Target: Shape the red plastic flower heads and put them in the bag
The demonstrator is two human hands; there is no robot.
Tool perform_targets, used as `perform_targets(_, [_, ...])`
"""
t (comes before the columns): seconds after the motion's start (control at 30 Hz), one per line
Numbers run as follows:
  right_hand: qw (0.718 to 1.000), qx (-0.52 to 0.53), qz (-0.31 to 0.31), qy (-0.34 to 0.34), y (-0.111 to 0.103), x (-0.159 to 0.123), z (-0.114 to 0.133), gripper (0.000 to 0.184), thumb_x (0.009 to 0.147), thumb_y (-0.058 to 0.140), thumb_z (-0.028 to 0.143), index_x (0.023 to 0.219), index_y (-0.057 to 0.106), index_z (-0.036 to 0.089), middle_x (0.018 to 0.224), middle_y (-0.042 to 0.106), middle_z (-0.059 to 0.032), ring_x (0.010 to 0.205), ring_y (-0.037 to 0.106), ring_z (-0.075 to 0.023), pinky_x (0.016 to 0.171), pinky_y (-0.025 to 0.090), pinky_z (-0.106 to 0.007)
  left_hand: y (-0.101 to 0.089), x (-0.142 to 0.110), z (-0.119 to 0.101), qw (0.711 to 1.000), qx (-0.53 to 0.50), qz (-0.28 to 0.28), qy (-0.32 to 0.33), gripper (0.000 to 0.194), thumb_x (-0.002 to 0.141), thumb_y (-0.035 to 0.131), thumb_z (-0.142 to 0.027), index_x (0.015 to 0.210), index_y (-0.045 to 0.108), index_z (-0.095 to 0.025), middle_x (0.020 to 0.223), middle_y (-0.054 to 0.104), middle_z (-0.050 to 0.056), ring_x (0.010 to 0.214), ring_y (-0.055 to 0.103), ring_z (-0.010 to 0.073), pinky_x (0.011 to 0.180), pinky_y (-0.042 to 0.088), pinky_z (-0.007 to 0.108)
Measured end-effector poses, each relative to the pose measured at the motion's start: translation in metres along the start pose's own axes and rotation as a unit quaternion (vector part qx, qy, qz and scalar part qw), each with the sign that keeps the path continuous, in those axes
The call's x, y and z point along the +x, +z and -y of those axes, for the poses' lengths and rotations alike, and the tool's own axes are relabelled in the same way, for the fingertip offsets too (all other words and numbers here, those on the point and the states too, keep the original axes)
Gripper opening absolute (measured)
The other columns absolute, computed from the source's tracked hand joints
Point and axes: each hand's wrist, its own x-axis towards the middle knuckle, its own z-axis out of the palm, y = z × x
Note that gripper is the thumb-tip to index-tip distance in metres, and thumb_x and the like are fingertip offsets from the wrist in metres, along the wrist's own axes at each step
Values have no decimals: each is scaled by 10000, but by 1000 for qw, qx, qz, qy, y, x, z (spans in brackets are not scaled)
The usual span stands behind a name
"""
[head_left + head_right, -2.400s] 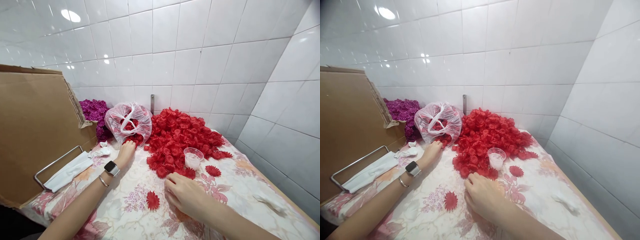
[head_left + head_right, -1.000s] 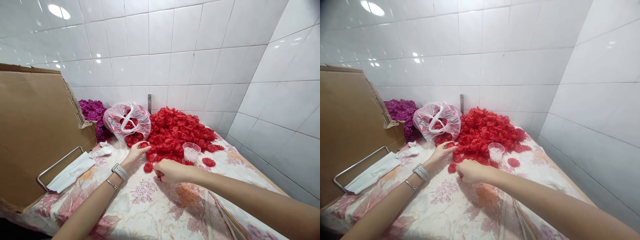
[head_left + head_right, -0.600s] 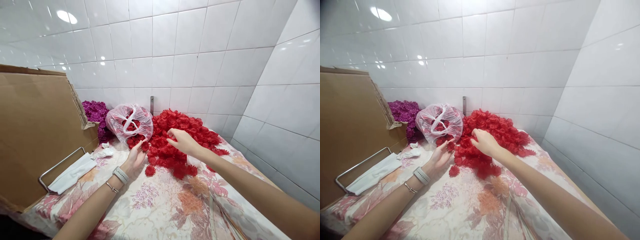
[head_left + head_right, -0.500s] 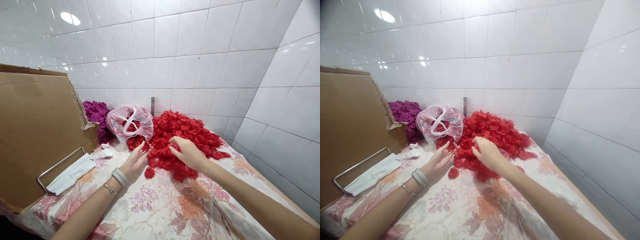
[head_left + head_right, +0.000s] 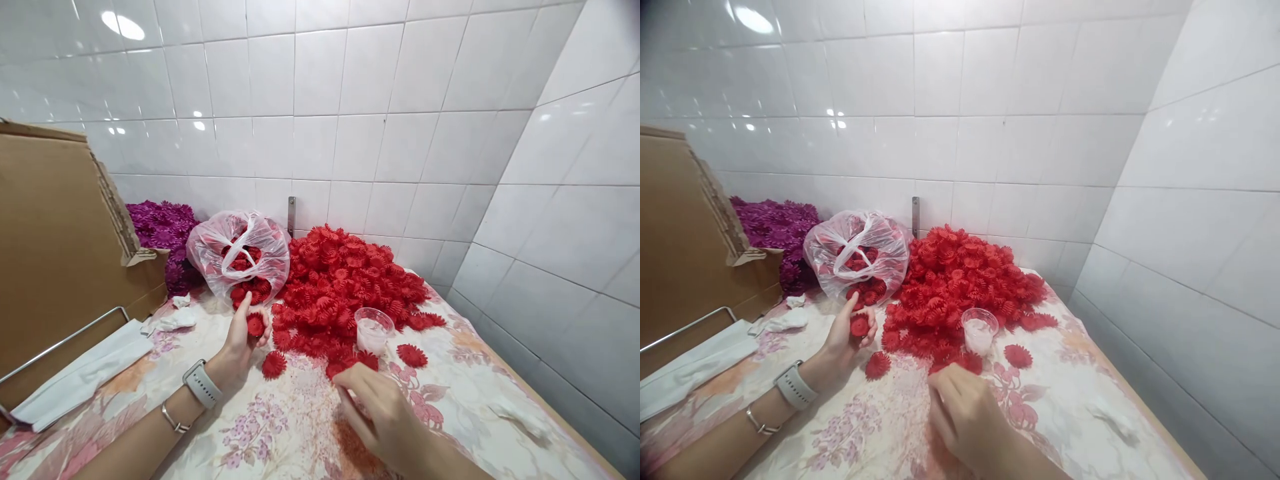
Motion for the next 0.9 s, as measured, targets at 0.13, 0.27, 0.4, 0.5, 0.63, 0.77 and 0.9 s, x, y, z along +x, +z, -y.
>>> perform_targets(0.13, [999, -6, 29, -39, 0, -2, 8, 195, 803, 374, 74, 803, 553, 152, 591, 591, -51, 513, 497, -159, 472, 402, -255, -3, 0, 2, 999, 25, -36, 19, 599, 715, 467, -631, 372, 483, -140, 379, 482, 1, 330, 428, 61, 355, 330, 166])
perform_targets(0.27, [999, -9, 34, -34, 0, -3, 7, 217, 804, 352, 75, 787, 553, 157, 581, 579, -47, 508, 488, -159, 470, 388, -252, -1, 0, 6, 997, 40, -57, 20, 515, 701, 486, -625, 533, 581, -149, 345, 460, -33, 284, 353, 59, 316, 248, 161])
perform_targets(0.4, [999, -10, 37, -23, 1, -4, 5, 227, 813, 347, 79, 823, 558, 164, 616, 591, -50, 559, 534, -165, 521, 413, -259, 1, -1, 7, 997, 47, -65, 14, 514, 704, 466, -617, 438, 475, -177, 290, 448, -21, 252, 340, 79, 298, 228, 174])
perform_targets(0.5, [999, -15, 41, -17, 1, -5, 5, 225, 822, 353, 85, 836, 560, 171, 626, 597, -50, 575, 549, -166, 539, 422, -262, 0, -1, 6, 996, 47, -79, 21, 530, 728, 465, -564, 367, 437, -177, 336, 513, 22, 313, 444, 105, 340, 316, 194])
perform_targets(0.63, [999, -19, 46, -18, 1, -6, 5, 223, 826, 355, 86, 840, 560, 173, 628, 596, -50, 577, 548, -165, 545, 423, -261, -2, 1, 4, 994, 31, -93, 45, 553, 764, 447, -474, 303, 329, -191, 251, 308, -35, 250, 271, 55, 307, 204, 182])
perform_targets(0.77, [998, -13, 48, -25, 1, -5, 5, 215, 825, 355, 92, 808, 553, 172, 611, 578, -41, 544, 515, -155, 516, 402, -250, 0, 1, 3, 995, 15, -89, 51, 529, 750, 450, -394, 301, 244, -205, 256, 160, -76, 245, 133, 39, 300, 104, 191])
perform_targets(0.9, [998, -14, 54, -27, 0, -4, 5, 231, 810, 343, 78, 780, 554, 167, 598, 577, -42, 528, 489, -152, 498, 386, -250, 1, 0, -1, 995, 13, -86, 49, 378, 676, 526, -402, 391, 411, -180, 329, 381, -50, 281, 320, 53, 318, 234, 177])
